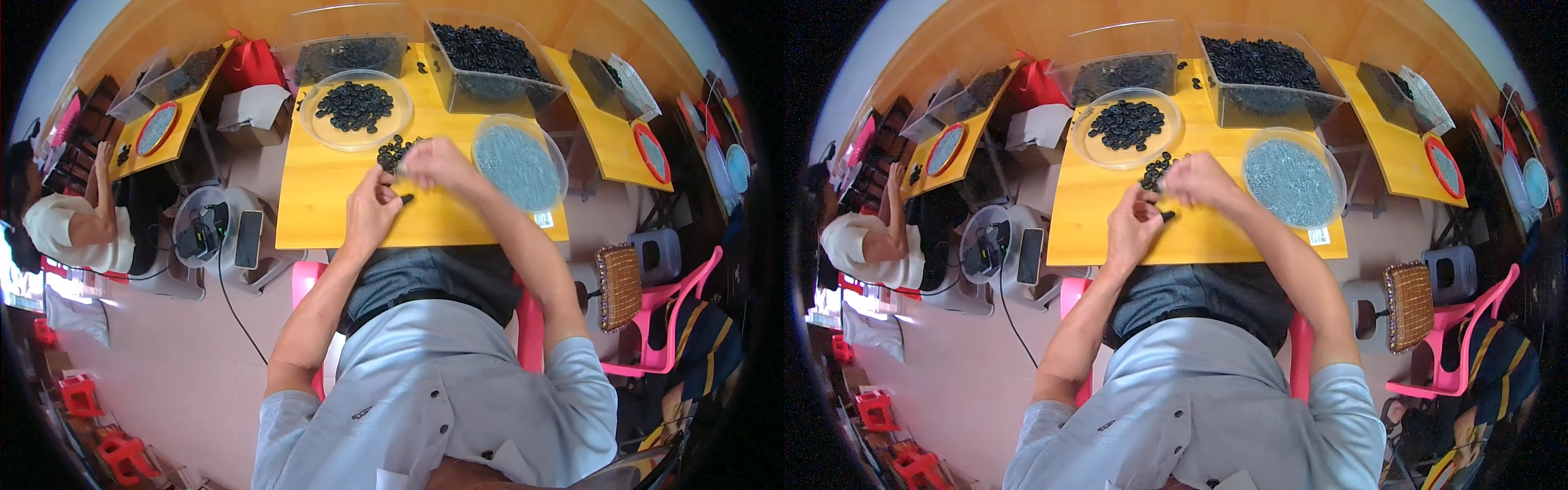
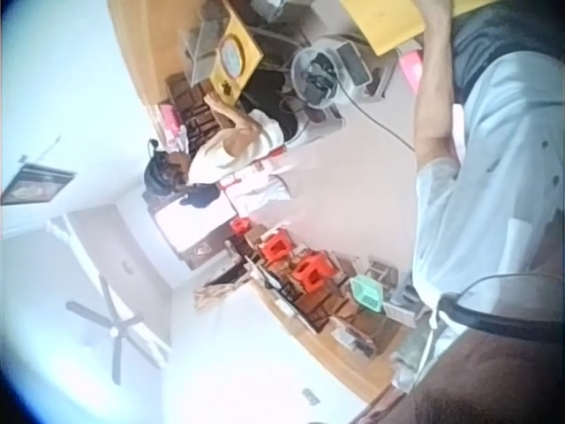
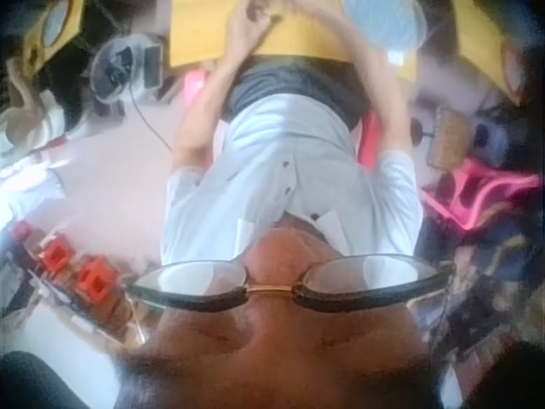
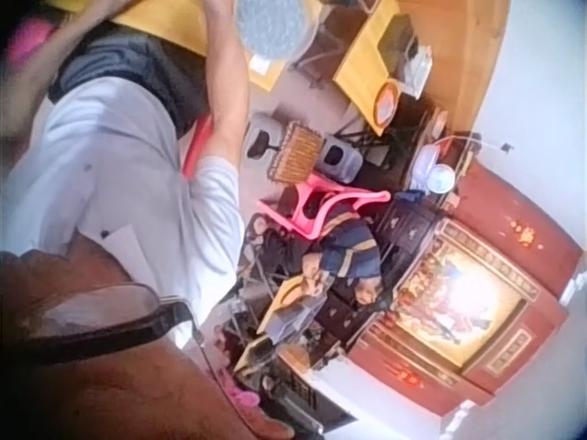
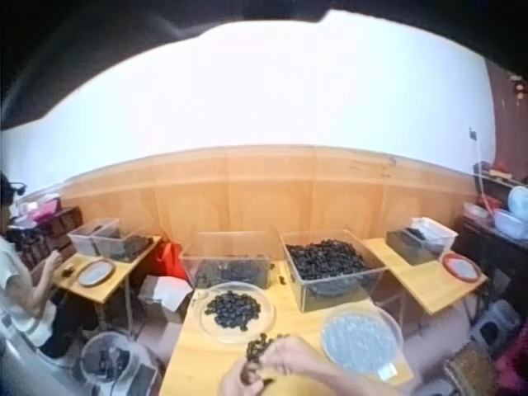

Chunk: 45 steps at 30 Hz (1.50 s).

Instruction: The person assembles small plastic components by picking up individual pieces from the table and fitting them together by hand.

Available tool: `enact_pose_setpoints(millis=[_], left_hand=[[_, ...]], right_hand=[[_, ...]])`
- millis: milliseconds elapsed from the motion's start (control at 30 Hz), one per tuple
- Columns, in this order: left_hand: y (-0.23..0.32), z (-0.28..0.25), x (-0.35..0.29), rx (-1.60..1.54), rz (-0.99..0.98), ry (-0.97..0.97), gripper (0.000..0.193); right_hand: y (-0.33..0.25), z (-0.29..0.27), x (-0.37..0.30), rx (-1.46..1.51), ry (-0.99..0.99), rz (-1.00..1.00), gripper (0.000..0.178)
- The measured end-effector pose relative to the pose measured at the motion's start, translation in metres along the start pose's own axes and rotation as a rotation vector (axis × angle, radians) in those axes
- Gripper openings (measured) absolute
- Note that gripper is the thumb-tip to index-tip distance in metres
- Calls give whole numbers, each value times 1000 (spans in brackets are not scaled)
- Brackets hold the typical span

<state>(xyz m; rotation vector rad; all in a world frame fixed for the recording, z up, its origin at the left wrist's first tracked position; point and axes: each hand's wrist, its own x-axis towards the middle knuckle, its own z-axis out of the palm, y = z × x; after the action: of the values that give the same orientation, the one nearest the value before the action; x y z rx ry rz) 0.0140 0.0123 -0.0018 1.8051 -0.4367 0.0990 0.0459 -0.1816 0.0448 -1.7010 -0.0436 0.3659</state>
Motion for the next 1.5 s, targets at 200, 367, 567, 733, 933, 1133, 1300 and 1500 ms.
enact_pose_setpoints(millis=[200, 367, 567, 733, 933, 1133, 1300, 1500], left_hand=[[-18, -17, 6, -371, -165, 318, 33], [-24, -12, 7, -393, -236, 369, 26], [-32, -1, 13, -378, -200, 247, 25], [-30, -19, 8, -303, -244, 284, 23], [-37, 5, 15, -273, -166, 232, 25], [-18, -4, 4, -274, -164, 238, 23], [-16, -7, 5, -265, -179, 224, 22], [-16, -6, 7, -238, -136, 225, 19]], right_hand=[[-88, 43, -30, -129, 362, -672, 24], [-137, 74, -197, -938, 142, -1065, 23], [-168, 76, -243, -495, -369, -1275, 34], [-178, 69, -215, -188, -691, -973, 35], [-151, 58, -234, -235, -402, -1213, 33], [-111, 43, -185, -619, 182, -1163, 6], [2, 12, -55, -878, 395, -521, 8], [35, 6, -35, -940, 421, -454, 10]])
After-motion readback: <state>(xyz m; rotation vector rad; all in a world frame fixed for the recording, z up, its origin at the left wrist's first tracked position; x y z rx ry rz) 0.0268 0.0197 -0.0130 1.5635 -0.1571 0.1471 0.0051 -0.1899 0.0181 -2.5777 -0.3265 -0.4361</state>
